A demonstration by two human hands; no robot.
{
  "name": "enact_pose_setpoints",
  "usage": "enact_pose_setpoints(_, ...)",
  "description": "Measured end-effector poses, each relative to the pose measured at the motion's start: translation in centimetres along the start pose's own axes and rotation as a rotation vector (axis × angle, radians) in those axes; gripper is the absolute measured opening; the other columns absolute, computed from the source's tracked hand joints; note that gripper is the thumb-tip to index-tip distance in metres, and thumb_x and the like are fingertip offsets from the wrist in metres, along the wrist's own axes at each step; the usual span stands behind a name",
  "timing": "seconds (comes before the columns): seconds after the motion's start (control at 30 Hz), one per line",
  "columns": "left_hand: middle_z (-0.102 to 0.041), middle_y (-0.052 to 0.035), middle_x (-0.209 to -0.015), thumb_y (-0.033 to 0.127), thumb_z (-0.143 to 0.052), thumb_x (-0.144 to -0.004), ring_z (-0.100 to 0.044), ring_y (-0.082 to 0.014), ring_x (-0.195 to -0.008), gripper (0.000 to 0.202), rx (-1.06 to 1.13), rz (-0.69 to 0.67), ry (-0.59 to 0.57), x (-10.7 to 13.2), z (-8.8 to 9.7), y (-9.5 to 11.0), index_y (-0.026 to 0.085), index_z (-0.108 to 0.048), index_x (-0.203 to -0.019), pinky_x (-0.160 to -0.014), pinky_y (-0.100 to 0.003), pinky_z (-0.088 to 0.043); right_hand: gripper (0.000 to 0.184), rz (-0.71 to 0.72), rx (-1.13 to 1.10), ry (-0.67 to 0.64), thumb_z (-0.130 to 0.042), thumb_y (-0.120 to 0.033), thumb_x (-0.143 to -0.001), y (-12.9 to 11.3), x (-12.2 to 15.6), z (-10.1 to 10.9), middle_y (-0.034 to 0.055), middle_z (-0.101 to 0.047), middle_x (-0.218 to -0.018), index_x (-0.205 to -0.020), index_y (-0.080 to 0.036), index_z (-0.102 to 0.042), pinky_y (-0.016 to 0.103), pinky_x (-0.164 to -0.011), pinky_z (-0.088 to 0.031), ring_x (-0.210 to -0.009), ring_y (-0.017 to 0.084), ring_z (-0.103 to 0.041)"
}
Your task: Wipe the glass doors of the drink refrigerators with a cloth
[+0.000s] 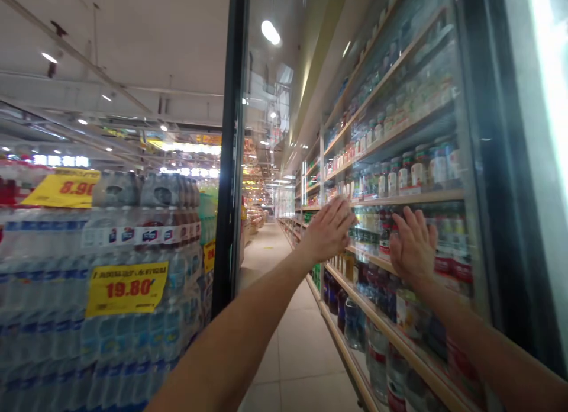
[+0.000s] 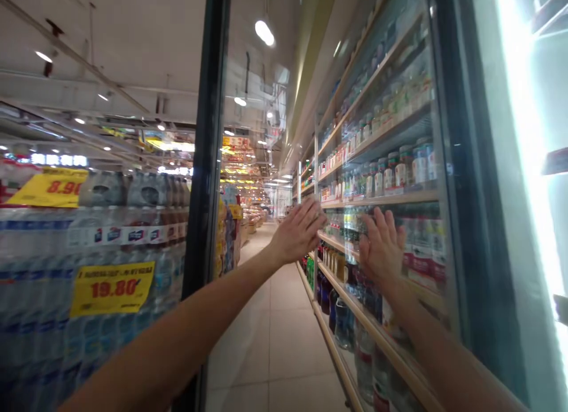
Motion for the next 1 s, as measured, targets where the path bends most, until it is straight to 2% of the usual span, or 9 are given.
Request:
enact_pose_setpoints(0.1,-0.028,-0.0101,-0.147,0.033,-0.034,-0.088,-0.014,-0.023,-0.139,0.048,-0.006,0.035,-0.052,0.7,0.6,-3.2,0.016,-0.037,-0.134,-0.111,-0.041,-0.021,0.044,-0.007,-0.018,-0.004,-0.039,-0.03,-0.087,0.2,0.0,0.0,0.0137,-0.042,-0.139,-0.129,-0.017,-0.045,0.053,-0.105,-0.023,-0.133,0.028,-0.03)
enact_pose_setpoints(0.23,-0.024,-0.016,-0.148,0.031,-0.037,-0.087,-0.011,-0.0292,-0.139,0.052,-0.093,0.528,0.071,3.8,4.7,-15.1,0.009,-0.036,-0.133,-0.111,-0.048,-0.018,0.044,-0.033,-0.027,-0.016,-0.038,-0.03,-0.087,0.3,0.0,-0.2,0.0136,-0.042,-0.139,-0.128,-0.016,-0.047,0.053,-0.106,-0.022,-0.133,0.028,-0.03)
enact_pose_setpoints(0.3,-0.023,-0.0174,-0.148,0.031,-0.039,-0.086,-0.011,-0.031,-0.138,0.054,-0.114,0.685,0.121,5.1,5.3,-16.7,0.007,-0.035,-0.134,-0.111,-0.05,-0.016,0.044,-0.037,-0.021,-0.02,-0.038,-0.031,-0.087,0.2,-0.1,-0.3,0.0136,-0.041,-0.14,-0.127,-0.015,-0.047,0.053,-0.106,-0.021,-0.133,0.029,-0.029)
enact_pose_setpoints(0.37,-0.023,-0.0153,-0.148,0.031,-0.04,-0.086,-0.01,-0.03,-0.139,0.054,-0.08,0.607,0.093,4.6,3.8,-13.4,0.01,-0.034,-0.135,-0.111,-0.049,-0.016,0.044,-0.035,-0.014,-0.013,-0.038,-0.031,-0.087,0.2,-0.1,-0.2,0.0139,-0.041,-0.139,-0.127,-0.015,-0.047,0.053,-0.105,-0.022,-0.133,0.029,-0.03)
enact_pose_setpoints(0.53,-0.03,-0.0036,-0.147,0.035,-0.039,-0.087,-0.013,-0.0198,-0.139,0.049,0.058,-0.156,-0.089,2.8,-0.9,1.3,0.023,-0.036,-0.135,-0.112,-0.041,-0.019,0.044,-0.005,-0.009,0.004,-0.04,-0.03,-0.086,0.2,0.0,-0.1,0.0143,-0.043,-0.138,-0.126,-0.015,-0.048,0.053,-0.105,-0.023,-0.132,0.029,-0.031)
enact_pose_setpoints(0.6,-0.031,-0.0034,-0.146,0.033,-0.037,-0.088,-0.014,-0.0186,-0.139,0.048,0.043,-0.168,-0.116,3.6,-0.4,-0.3,0.023,-0.036,-0.135,-0.112,-0.039,-0.02,0.043,-0.007,-0.006,-0.005,-0.04,-0.03,-0.086,0.3,0.0,-0.1,0.0138,-0.043,-0.138,-0.126,-0.015,-0.049,0.052,-0.105,-0.024,-0.132,0.028,-0.031)
enact_pose_setpoints(0.8,-0.025,-0.0134,-0.148,0.03,-0.036,-0.087,-0.006,-0.0243,-0.14,0.052,-0.113,0.57,0.119,8.5,5.5,-15.9,0.009,-0.035,-0.134,-0.113,-0.044,-0.014,0.043,-0.045,-0.005,-0.011,-0.039,-0.031,-0.087,0.4,0.0,-0.2,0.0129,-0.042,-0.139,-0.126,-0.016,-0.049,0.052,-0.106,-0.023,-0.133,0.028,-0.03)
enact_pose_setpoints(0.9,-0.025,-0.0155,-0.148,0.03,-0.037,-0.087,-0.004,-0.0263,-0.139,0.054,-0.113,0.557,0.157,10.4,4.4,-11.2,0.009,-0.032,-0.136,-0.112,-0.047,-0.017,0.044,-0.054,-0.012,-0.027,-0.039,-0.031,-0.087,0.4,0.0,-0.3,0.0127,-0.041,-0.14,-0.127,-0.016,-0.047,0.052,-0.106,-0.022,-0.134,0.028,-0.028)
enact_pose_setpoints(1.0,-0.033,-0.0081,-0.145,0.032,-0.039,-0.086,-0.008,-0.0228,-0.139,0.052,-0.062,0.006,0.031,10.4,0.9,0.1,0.017,-0.034,-0.136,-0.111,-0.042,-0.021,0.045,-0.037,-0.02,-0.024,-0.039,-0.029,-0.086,0.2,0.0,-0.2,0.013,-0.04,-0.14,-0.129,-0.017,-0.045,0.053,-0.106,-0.022,-0.134,0.028,-0.028)
Point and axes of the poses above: each hand's wrist, its own x-axis away from the middle knuckle, its own z-axis out of the back of the hand, y = z × x, the point moved 10 cm from there along -x, towards the middle knuckle
